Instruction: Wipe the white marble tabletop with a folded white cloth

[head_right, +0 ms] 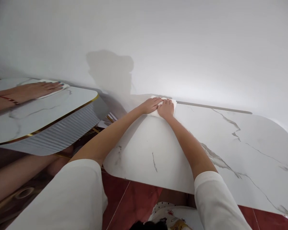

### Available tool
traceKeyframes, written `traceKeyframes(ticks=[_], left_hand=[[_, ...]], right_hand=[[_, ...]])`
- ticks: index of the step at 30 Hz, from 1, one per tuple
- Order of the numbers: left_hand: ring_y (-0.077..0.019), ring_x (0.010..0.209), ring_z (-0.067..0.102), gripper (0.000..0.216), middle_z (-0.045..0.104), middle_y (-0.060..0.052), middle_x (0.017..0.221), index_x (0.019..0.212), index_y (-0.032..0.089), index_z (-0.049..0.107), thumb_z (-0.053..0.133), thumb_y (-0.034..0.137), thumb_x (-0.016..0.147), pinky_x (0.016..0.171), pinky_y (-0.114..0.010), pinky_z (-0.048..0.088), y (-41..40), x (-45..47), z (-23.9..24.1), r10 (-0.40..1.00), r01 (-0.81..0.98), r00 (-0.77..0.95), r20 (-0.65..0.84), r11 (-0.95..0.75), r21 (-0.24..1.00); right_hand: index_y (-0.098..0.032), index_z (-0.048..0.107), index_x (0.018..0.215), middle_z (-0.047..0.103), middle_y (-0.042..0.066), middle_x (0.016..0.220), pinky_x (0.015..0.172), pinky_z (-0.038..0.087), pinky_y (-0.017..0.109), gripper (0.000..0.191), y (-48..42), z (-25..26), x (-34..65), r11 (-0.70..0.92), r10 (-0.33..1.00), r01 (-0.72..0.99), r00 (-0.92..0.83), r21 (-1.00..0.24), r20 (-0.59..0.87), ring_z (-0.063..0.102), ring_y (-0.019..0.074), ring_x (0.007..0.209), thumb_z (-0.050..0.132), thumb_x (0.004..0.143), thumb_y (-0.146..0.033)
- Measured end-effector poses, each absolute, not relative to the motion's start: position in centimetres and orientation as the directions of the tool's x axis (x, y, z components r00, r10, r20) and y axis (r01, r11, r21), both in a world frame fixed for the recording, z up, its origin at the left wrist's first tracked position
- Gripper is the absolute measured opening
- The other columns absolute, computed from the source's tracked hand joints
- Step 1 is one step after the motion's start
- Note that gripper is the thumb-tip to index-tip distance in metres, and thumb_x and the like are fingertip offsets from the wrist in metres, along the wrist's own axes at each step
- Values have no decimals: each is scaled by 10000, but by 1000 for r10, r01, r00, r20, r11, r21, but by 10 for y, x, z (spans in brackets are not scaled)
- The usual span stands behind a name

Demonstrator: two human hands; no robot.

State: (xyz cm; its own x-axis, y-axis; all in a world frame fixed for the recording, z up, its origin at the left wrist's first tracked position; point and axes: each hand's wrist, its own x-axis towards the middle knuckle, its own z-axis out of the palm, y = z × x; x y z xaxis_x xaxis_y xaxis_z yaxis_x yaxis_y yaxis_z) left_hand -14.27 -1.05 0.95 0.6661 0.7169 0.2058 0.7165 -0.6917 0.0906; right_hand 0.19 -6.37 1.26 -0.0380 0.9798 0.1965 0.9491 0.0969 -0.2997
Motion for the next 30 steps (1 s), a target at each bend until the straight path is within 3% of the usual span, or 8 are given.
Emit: traceKeyframes(ticks=[12, 21, 30], left_hand=[[-254, 1411, 375, 547, 428, -130, 1530, 1485, 196, 363, 219, 376, 989, 1153, -442, 290, -80, -175, 9, 697, 704, 686, 211, -708, 49], [-279, 1429, 349, 543, 407, -97, 1548, 1506, 250, 324, 260, 351, 976, 1160, -478, 276, -146, -196, 9, 719, 724, 669, 190, -688, 55], [-304, 1414, 375, 562, 407, -133, 1545, 1496, 195, 351, 222, 379, 981, 1154, -493, 288, -209, -214, 12, 753, 762, 637, 164, -648, 16]], right_hand=[[-40, 363, 1493, 328, 163, 1596, 1179, 218, 453, 556, -130, 11, -29, 83, 982, 934, -18, -347, 188, 247, 306, 1482, 288, 980, -242], [-35, 360, 1492, 307, 189, 1599, 1183, 214, 476, 556, -193, 11, -44, 151, 979, 925, -91, -350, 182, 235, 300, 1492, 288, 981, -243], [-8, 378, 1481, 334, 209, 1582, 1185, 216, 484, 558, -249, 13, -61, 233, 964, 921, -177, -313, 197, 254, 325, 1484, 340, 973, -236]])
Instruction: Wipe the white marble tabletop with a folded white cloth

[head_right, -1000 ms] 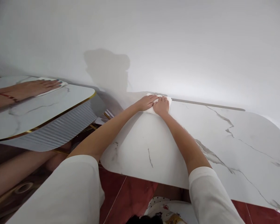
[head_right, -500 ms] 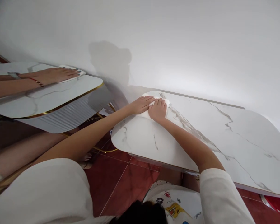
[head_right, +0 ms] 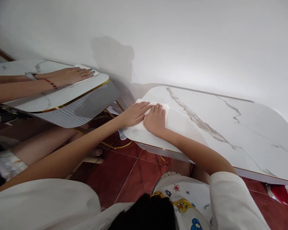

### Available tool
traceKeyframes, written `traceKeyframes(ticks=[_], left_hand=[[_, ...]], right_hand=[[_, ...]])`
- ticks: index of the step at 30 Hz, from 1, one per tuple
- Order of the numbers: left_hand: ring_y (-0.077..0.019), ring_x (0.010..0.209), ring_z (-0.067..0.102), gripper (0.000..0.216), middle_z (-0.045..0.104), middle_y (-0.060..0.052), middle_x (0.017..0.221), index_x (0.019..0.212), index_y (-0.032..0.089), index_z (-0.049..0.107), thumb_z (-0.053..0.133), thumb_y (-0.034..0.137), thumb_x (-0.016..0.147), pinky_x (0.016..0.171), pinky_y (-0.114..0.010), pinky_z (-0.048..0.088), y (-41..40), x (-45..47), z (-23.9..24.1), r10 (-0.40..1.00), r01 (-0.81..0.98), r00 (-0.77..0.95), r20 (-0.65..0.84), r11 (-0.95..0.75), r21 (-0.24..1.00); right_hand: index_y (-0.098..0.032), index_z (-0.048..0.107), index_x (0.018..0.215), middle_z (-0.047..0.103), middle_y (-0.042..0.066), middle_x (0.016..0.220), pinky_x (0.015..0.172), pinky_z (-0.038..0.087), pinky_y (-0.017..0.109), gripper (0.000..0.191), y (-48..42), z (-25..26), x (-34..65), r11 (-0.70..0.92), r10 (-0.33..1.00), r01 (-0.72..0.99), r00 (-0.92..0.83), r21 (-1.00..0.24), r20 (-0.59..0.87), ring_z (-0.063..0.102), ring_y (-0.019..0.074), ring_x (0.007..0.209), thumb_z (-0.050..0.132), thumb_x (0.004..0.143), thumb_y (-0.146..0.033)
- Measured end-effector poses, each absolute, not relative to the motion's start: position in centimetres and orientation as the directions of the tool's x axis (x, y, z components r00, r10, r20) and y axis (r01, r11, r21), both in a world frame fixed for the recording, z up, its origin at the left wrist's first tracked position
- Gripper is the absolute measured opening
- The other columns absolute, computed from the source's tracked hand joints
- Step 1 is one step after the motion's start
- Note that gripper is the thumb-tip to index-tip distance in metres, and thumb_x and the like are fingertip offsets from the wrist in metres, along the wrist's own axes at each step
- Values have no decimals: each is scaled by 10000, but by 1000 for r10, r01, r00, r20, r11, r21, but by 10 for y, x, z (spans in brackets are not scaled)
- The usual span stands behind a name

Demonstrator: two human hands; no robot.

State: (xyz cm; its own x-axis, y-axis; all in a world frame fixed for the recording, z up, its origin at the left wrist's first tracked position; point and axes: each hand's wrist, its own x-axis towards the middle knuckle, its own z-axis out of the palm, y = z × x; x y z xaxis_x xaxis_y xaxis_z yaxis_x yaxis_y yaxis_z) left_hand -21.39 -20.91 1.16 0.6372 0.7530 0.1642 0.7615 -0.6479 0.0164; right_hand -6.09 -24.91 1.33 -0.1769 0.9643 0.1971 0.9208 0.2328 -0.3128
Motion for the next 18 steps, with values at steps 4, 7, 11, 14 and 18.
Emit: traceKeyframes(ticks=[4, 7, 11, 14, 18], left_hand=[[-299, 1421, 368, 564, 407, -117, 1546, 1495, 207, 357, 227, 402, 981, 1157, -488, 290, -229, -220, 10, 761, 771, 626, 171, -637, 15], [-299, 1424, 363, 568, 397, -113, 1555, 1498, 209, 353, 238, 404, 977, 1162, -490, 283, -242, -222, 9, 781, 790, 603, 161, -613, 11], [-311, 1425, 358, 575, 389, -134, 1560, 1492, 175, 367, 251, 375, 965, 1159, -498, 284, -256, -221, 11, 808, 817, 570, 146, -577, 0], [-315, 1423, 357, 580, 391, -155, 1554, 1486, 134, 373, 237, 353, 967, 1156, -498, 286, -265, -215, 12, 822, 831, 553, 138, -556, -19], [-305, 1417, 368, 567, 397, -147, 1552, 1487, 150, 369, 228, 362, 980, 1151, -490, 294, -277, -204, 11, 832, 845, 532, 155, -534, -32]], right_hand=[[24, 350, 1489, 309, 219, 1591, 1196, 204, 472, 579, -268, 16, -64, 246, 965, 920, -203, -304, 167, 237, 330, 1489, 344, 973, -239], [39, 343, 1487, 305, 231, 1589, 1199, 196, 472, 580, -279, 17, -65, 271, 960, 912, -231, -307, 160, 232, 333, 1490, 342, 976, -237], [32, 348, 1488, 307, 229, 1588, 1197, 188, 483, 577, -286, 15, -65, 297, 952, 898, -254, -324, 169, 230, 337, 1490, 354, 974, -232], [15, 362, 1485, 323, 231, 1581, 1188, 199, 505, 571, -290, 12, -62, 318, 945, 885, -268, -339, 189, 244, 336, 1486, 367, 972, -235], [18, 362, 1485, 322, 227, 1582, 1193, 202, 491, 571, -297, 11, -51, 336, 939, 883, -287, -327, 191, 249, 327, 1486, 358, 973, -234]])
